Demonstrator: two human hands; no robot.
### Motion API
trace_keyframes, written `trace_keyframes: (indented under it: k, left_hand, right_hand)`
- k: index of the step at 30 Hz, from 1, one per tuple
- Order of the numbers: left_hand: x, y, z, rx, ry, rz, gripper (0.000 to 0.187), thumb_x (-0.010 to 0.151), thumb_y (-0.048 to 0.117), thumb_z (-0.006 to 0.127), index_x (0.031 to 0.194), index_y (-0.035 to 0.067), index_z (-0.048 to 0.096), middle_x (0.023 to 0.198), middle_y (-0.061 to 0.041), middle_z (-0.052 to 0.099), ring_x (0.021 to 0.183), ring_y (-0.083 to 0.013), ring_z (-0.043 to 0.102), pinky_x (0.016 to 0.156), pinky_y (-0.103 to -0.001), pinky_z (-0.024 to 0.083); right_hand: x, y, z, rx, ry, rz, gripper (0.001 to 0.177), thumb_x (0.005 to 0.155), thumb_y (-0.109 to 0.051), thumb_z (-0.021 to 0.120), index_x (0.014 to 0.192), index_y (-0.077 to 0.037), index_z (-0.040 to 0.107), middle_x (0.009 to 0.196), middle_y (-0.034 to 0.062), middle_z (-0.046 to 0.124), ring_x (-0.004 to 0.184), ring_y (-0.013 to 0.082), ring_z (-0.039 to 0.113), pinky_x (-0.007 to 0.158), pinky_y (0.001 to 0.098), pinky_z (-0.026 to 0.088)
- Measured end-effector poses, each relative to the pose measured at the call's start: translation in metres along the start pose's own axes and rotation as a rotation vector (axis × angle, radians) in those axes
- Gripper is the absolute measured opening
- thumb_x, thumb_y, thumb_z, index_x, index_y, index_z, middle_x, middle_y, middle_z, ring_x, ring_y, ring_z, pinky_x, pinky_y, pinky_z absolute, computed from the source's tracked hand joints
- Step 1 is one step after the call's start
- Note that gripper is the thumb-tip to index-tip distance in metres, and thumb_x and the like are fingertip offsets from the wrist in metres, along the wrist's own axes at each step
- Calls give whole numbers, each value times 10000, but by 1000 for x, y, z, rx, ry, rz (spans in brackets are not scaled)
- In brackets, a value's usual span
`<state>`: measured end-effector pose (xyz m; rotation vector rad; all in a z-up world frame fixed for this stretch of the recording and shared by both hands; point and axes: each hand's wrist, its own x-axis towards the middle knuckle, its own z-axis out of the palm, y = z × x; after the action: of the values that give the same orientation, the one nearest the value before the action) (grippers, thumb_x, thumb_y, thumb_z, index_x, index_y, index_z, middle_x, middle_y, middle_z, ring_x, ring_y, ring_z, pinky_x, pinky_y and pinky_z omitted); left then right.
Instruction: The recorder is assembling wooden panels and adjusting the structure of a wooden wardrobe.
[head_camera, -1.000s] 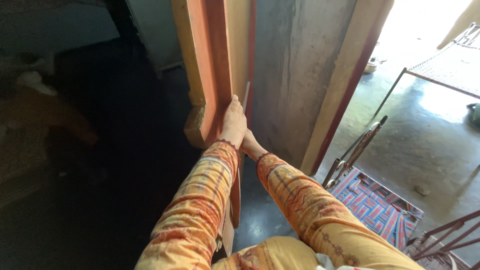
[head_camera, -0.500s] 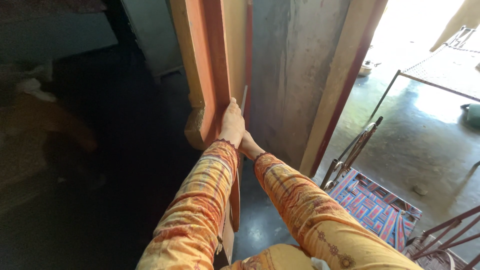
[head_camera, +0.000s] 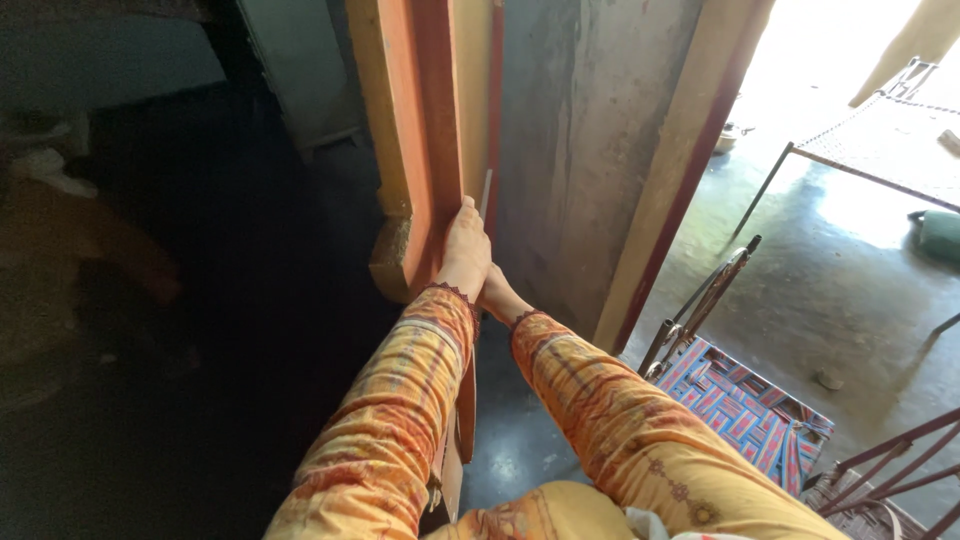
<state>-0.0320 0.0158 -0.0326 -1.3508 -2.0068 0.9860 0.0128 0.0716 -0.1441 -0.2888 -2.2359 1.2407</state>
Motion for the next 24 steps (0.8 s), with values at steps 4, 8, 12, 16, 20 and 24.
trace_keyframes:
  k: [4,8,12,16,20,24]
  left_hand:
    - [13,13,20,27,116,-96,499,1012,328,431,1385,50,610,1499,-152,532,1446,-344,373,1188,-568,53]
    - [4,7,14,17,96,-1,487,1034,318,443,1399,51,624,1468,-151,579,1459,-375,393,1212,-609,63]
    - [5,15,21,61,164,20,508,1034,322,439,1401,21,620,1475,-173,568,1442,-397,401,1185,-640,68]
    - [0,13,10,65,114,23,550,1017,345,439,1439,14,560,1519,-186,513,1458,-421,366,1164,-649,67]
    - [3,19,5,37,70,17,595,1034,364,413,1499,-2,468,1576,-199,421,1483,-429,305,1164,-673,57]
    - [-8,12,-6,62,41,28,593,1026,343,446,1510,1,452,1583,-205,403,1483,-429,295,1158,-680,69]
  right_hand:
    - [12,49,11,-42,10,-28,433,861,-315,778,1203,-62,698,1221,163,742,1178,269,706,954,382,548]
    - [19,79,26,-26,111,-198,373,936,-245,718,1235,-27,676,1213,157,722,1150,263,664,940,391,541]
    - [28,125,46,1238,140,223,331,990,-202,673,1220,33,641,1155,122,691,1001,210,663,859,400,550]
    - [14,118,56,1195,237,230,346,1020,-242,644,1239,24,621,1124,111,681,971,192,648,818,399,544]
    - [14,114,69,1117,297,191,339,1029,-241,607,1273,-6,597,1151,94,665,1005,184,628,850,381,533]
    - [15,110,75,1018,327,153,338,1040,-239,561,1317,-45,565,1187,73,645,1050,173,603,892,357,519]
